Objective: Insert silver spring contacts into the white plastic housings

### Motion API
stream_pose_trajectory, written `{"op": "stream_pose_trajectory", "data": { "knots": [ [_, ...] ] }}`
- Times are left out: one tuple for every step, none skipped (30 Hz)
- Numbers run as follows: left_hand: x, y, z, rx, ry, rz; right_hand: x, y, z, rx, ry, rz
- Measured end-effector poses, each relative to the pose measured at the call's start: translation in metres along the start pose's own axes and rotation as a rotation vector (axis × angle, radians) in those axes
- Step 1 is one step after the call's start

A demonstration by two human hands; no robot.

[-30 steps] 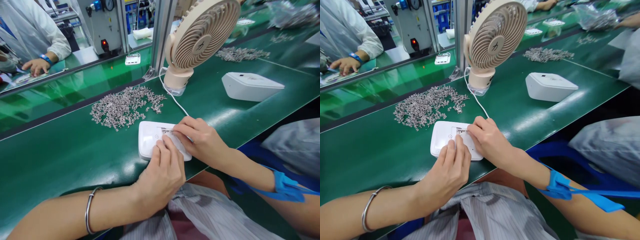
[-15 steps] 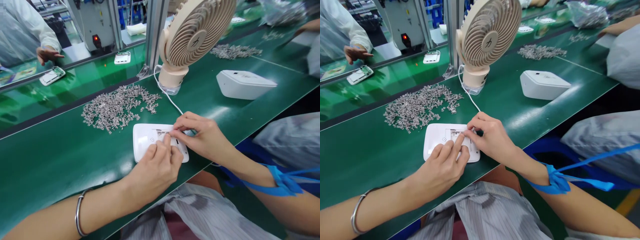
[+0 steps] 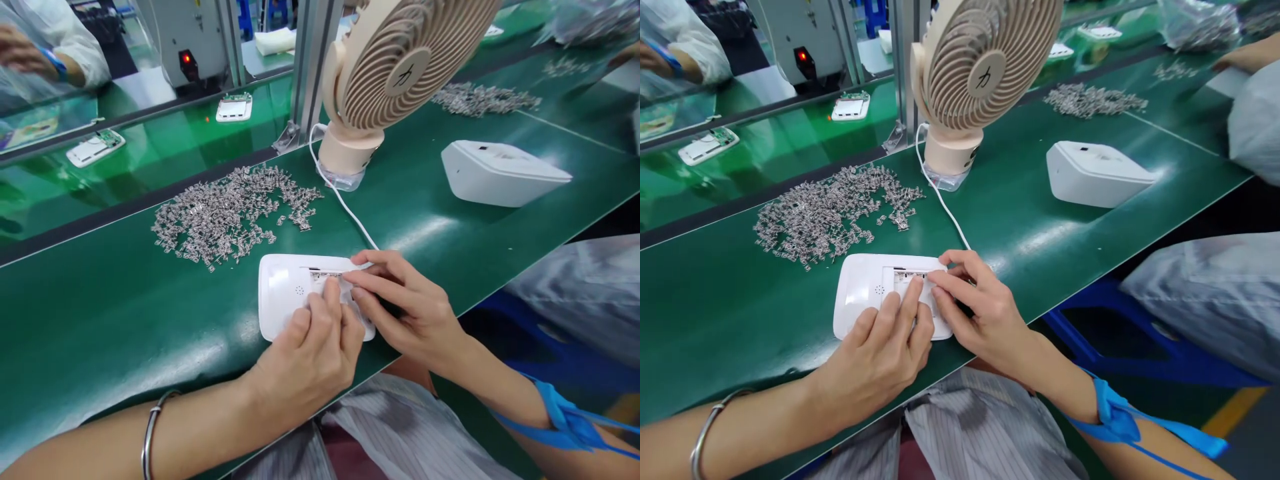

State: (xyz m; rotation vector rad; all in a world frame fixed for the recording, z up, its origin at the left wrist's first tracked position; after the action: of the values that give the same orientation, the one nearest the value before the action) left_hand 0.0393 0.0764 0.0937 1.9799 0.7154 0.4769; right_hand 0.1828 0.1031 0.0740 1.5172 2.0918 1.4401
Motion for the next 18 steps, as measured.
{"op": "stream_pose_trajectory", "data": {
  "knots": [
    [0.0,0.0,0.0,0.0,-0.002,0.003,0.0,0.0,0.0,-0.031,0.013,-0.006],
    [0.001,0.0,0.0,-0.002,-0.005,0.001,0.001,0.0,0.0,-0.057,0.024,-0.014],
    [0.001,0.001,0.0,-0.006,-0.007,-0.003,0.001,-0.001,-0.001,-0.077,0.034,-0.022],
    [0.001,0.001,0.0,-0.009,-0.008,-0.006,0.0,0.0,-0.001,-0.091,0.042,-0.029],
    [0.001,0.001,0.0,-0.011,-0.008,-0.008,0.0,0.0,-0.002,-0.104,0.053,-0.03],
    [0.001,0.001,0.0,-0.012,-0.007,-0.01,0.0,0.001,-0.004,-0.122,0.067,-0.029],
    [0.001,0.002,-0.001,-0.013,-0.005,-0.012,0.0,0.002,-0.005,-0.148,0.08,-0.036],
    [0.0,0.002,-0.001,-0.015,-0.003,-0.016,0.001,0.002,-0.006,-0.178,0.089,-0.051],
    [0.0,0.002,0.0,-0.016,-0.002,-0.018,0.003,0.002,-0.006,-0.198,0.093,-0.073],
    [0.0,0.002,0.0,-0.017,-0.003,-0.019,0.006,0.002,-0.006,-0.203,0.092,-0.096],
    [0.0,0.002,0.0,-0.016,-0.005,-0.018,0.009,0.002,-0.004,-0.188,0.078,-0.112],
    [0.0,0.002,0.001,-0.015,-0.007,-0.016,0.013,0.002,-0.002,-0.16,0.05,-0.107],
    [0.0,0.002,0.002,-0.01,-0.006,-0.012,0.016,0.003,0.0,-0.125,0.016,-0.081],
    [0.0,0.002,0.002,-0.004,0.0,-0.008,0.02,0.003,0.002,-0.088,-0.03,-0.048],
    [0.0,0.003,0.003,0.005,0.01,-0.006,0.024,0.004,0.004,-0.049,-0.086,-0.017],
    [0.0,0.004,0.003,0.017,0.021,-0.009,0.026,0.005,0.004,-0.006,-0.144,0.011],
    [-0.001,0.005,0.003,0.03,0.023,-0.015,0.027,0.006,0.002,0.045,-0.196,0.034],
    [-0.002,0.007,0.003,0.043,0.021,-0.043,0.026,0.008,0.0,0.105,-0.247,0.037]
  ]
}}
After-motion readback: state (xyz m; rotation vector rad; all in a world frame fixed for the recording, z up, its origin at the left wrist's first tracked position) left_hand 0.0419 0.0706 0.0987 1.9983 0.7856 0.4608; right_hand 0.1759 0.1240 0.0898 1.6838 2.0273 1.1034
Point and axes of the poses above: each hand's wrist, its own x-axis towards the middle knuckle, its own y-axis out of the back of the hand, z = x × y, the point moved 3 cm from there along x, towards the middle knuckle, and after that the axes turned 15 degrees about -z, right-handed, at the moved point
